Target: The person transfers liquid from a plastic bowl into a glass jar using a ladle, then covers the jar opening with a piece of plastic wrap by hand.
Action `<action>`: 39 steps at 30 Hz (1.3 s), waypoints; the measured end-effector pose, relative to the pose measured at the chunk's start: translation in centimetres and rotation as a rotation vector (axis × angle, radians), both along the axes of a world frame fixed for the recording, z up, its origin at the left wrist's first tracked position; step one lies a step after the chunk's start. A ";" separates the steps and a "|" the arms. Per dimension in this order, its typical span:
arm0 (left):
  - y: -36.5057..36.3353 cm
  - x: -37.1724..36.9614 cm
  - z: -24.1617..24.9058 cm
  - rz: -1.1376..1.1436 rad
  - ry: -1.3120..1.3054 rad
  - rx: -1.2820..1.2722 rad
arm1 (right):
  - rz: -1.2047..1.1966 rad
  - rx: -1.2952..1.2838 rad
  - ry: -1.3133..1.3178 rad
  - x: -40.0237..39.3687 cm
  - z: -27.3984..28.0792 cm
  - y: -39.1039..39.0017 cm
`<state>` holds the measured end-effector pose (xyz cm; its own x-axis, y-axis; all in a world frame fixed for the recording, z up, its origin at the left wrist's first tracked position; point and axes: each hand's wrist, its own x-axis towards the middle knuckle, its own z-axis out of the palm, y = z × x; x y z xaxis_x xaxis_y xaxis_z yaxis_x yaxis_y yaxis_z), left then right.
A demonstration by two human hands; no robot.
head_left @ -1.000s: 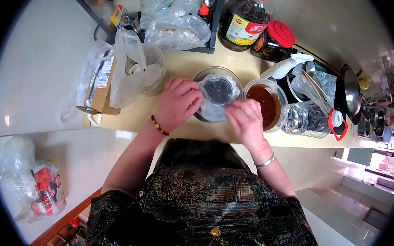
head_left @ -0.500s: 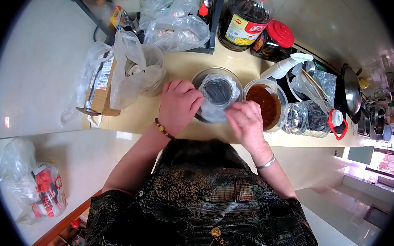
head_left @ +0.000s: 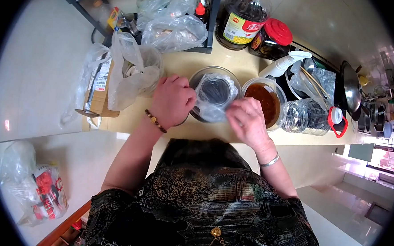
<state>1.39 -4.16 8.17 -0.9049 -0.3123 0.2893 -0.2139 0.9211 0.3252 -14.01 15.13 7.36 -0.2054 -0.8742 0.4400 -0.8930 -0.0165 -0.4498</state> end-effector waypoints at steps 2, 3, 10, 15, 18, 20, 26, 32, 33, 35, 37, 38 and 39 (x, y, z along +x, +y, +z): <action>-0.2 0.0 0.6 -0.019 -0.043 0.028 | -0.006 0.000 -0.004 0.0 0.1 0.0; -0.3 0.0 1.0 -0.027 -0.074 0.038 | -0.011 0.000 -0.007 0.0 0.2 -0.1; 1.2 0.0 1.6 0.065 0.129 0.177 | -0.068 -0.057 -0.133 -0.1 0.2 0.2; 1.6 -0.2 -0.2 0.046 0.133 0.170 | -0.241 -0.085 -0.218 -0.4 -0.3 -0.5; 1.5 -0.1 -0.4 0.026 0.136 0.118 | -0.257 -0.051 -0.116 -0.4 -0.7 -1.1; 1.4 -0.1 -0.3 0.020 0.136 0.094 | -0.206 -0.074 -0.123 -0.4 -1.0 -1.3; 1.2 -0.4 0.3 -0.016 0.033 -0.029 | -0.234 -0.026 0.001 -0.3 -0.4 -1.8; 0.8 -1.0 0.6 -0.027 -0.181 -0.100 | -0.233 0.050 -0.012 -0.4 -0.2 -1.5; 0.6 -1.0 0.5 -0.022 -0.182 -0.094 | -0.235 0.050 -0.012 -0.5 -0.4 -1.5; 0.0 -0.6 0.2 -0.020 -0.183 -0.090 | -0.235 -0.020 -0.095 -0.8 -0.7 -1.3; -1.1 0.4 -0.2 -0.046 0.031 0.289 | -0.273 -0.010 -0.281 -1.0 -0.5 -0.8; -1.3 0.9 -0.2 -0.048 0.028 0.290 | -0.307 0.001 -0.469 -0.9 -0.3 -0.5; -1.5 1.4 -0.1 0.042 0.045 0.404 | -0.319 -0.023 -0.541 -0.8 0.0 -0.2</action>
<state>2.78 -5.70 8.11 -0.8780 -0.4456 0.1749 -0.2259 0.7079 0.6693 -14.80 14.95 7.32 -0.6534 -0.7248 0.2185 -0.5016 0.1984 -0.8420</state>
